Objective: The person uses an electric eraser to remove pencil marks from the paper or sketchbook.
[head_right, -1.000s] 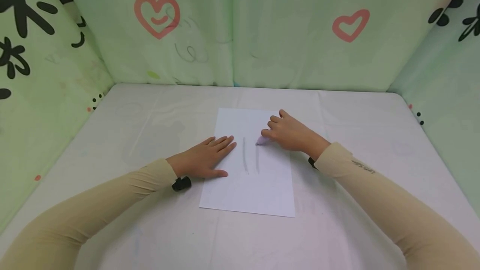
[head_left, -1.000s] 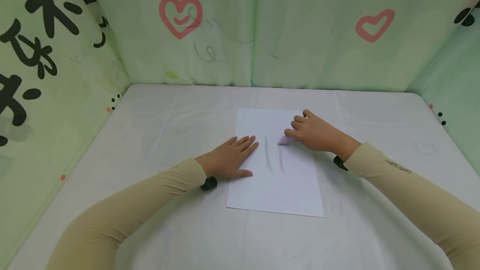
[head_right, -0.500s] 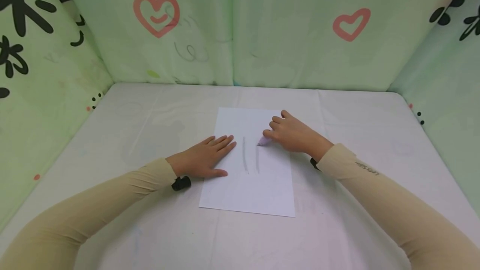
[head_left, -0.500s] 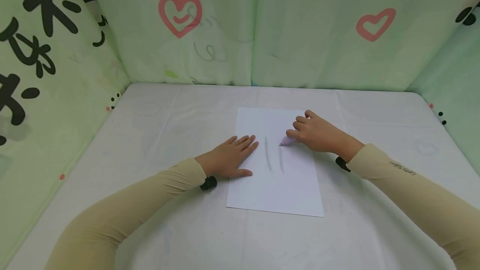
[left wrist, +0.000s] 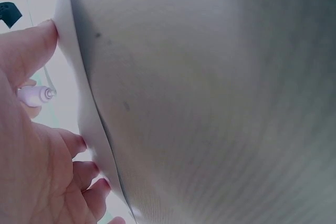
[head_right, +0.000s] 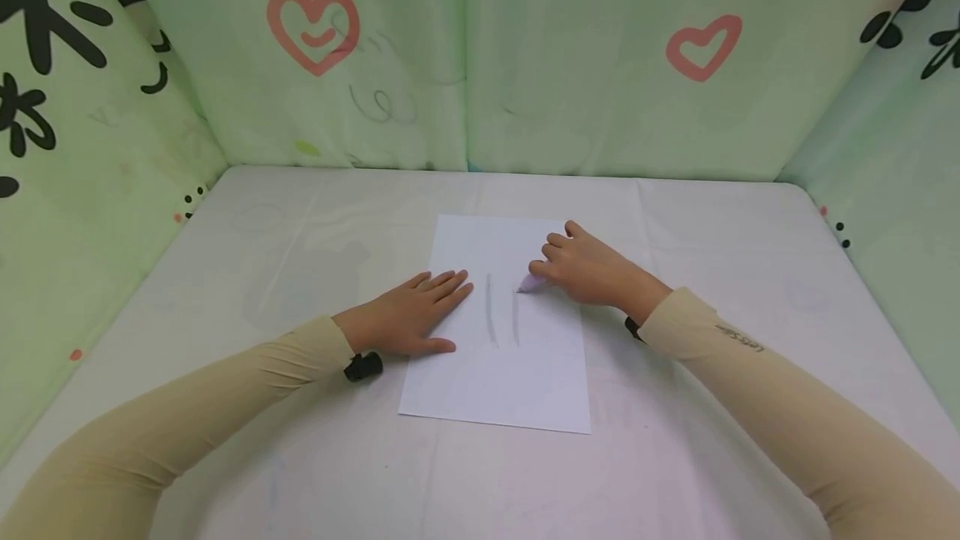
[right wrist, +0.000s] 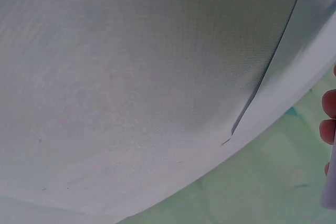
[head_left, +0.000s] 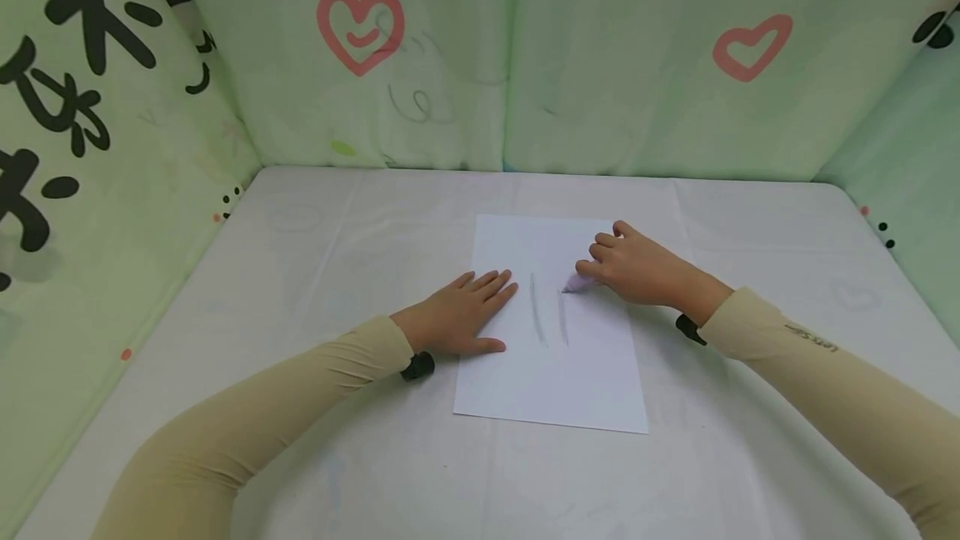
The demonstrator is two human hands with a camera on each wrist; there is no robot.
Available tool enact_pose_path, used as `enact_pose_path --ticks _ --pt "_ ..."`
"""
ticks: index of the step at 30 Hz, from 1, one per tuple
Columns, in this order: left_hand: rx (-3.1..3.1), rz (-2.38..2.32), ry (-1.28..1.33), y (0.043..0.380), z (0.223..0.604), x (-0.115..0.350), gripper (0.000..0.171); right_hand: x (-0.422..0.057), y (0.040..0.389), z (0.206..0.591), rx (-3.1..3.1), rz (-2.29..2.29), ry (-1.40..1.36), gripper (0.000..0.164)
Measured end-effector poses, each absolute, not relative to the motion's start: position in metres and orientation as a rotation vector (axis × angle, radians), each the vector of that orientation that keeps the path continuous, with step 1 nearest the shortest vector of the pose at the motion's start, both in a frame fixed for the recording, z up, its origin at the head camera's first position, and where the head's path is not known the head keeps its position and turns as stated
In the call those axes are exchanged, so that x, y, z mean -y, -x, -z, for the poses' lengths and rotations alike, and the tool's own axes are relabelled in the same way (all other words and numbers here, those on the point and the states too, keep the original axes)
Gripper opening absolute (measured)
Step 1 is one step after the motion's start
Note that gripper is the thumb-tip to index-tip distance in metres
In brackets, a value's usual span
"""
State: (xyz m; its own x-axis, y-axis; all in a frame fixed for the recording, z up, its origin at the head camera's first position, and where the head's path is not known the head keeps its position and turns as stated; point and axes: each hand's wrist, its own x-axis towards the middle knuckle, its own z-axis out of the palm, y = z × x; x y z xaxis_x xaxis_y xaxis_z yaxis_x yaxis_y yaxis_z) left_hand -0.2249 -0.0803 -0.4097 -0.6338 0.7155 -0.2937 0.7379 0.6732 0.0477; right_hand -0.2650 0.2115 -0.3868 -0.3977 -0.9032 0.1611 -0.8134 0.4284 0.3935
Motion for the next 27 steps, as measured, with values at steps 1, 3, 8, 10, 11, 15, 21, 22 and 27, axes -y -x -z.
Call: enact_pose_path --ticks 1,3,8,10,11,15,21,22,27 --pt "-2.602 0.112 -1.158 0.2248 0.4097 0.0803 0.085 -0.2118 0.2649 0.3868 2.332 0.354 -1.473 0.028" --pt "-2.602 0.116 -1.159 0.2249 0.4101 0.08 0.085 -0.2123 0.2655 0.3874 2.32 0.342 -1.477 0.028" --pt "-2.592 0.106 -1.145 0.2243 0.4095 0.0786 0.086 -0.2104 0.2686 0.3893 2.324 0.328 -1.479 0.027" --pt "-2.591 0.101 -1.139 0.2241 0.4095 0.078 0.086 -0.2091 0.2696 0.3896 2.34 0.332 -1.475 0.025" --pt "-2.591 0.103 -1.138 0.2241 0.4096 0.0778 0.086 -0.2086 0.2699 0.3897 2.35 0.337 -1.472 0.025" --pt "-2.591 0.117 -1.137 0.2246 0.4103 0.0774 0.086 -0.2083 0.2693 0.3889 2.371 0.357 -1.469 0.024" --pt "-2.592 0.126 -1.139 0.225 0.4101 0.0786 0.086 -0.2106 0.2652 0.3861 2.355 0.362 -1.482 0.026" --pt "-2.592 0.127 -1.138 0.225 0.4098 0.0788 0.086 -0.211 0.2646 0.3857 2.349 0.362 -1.483 0.027" --pt "-2.593 0.124 -1.137 0.225 0.4091 0.0791 0.086 -0.211 0.264 0.3856 2.336 0.346 -1.49 0.027"
